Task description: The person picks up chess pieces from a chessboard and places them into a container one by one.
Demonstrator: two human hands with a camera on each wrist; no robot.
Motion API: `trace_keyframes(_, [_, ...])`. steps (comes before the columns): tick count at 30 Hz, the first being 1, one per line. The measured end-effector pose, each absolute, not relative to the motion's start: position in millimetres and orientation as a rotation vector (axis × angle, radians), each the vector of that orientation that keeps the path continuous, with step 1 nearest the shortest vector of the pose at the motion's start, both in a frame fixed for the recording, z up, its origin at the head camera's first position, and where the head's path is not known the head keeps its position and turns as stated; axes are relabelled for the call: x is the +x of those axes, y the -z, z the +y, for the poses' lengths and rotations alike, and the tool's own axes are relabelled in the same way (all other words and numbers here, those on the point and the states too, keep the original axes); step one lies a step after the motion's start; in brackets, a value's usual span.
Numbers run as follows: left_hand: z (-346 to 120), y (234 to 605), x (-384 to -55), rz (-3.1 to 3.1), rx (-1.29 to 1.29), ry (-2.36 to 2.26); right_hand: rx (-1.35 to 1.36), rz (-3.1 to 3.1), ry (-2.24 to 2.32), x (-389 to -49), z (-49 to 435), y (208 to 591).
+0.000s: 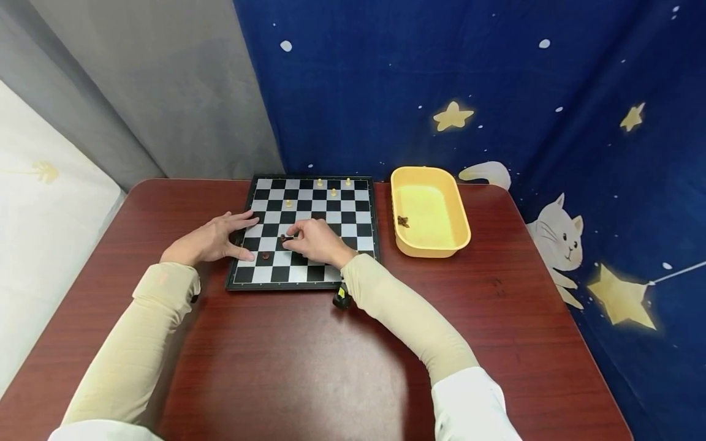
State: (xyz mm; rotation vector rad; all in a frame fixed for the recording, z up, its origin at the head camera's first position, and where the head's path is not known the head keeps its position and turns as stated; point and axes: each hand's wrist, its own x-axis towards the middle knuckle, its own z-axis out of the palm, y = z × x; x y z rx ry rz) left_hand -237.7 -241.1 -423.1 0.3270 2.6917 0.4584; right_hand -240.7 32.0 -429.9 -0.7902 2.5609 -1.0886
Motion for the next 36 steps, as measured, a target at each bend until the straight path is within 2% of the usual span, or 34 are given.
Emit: trace_keyframes(36, [-242,424,-237,2.696,0.361,-0.486,-0.644,2.481,1.162,-244,15,439])
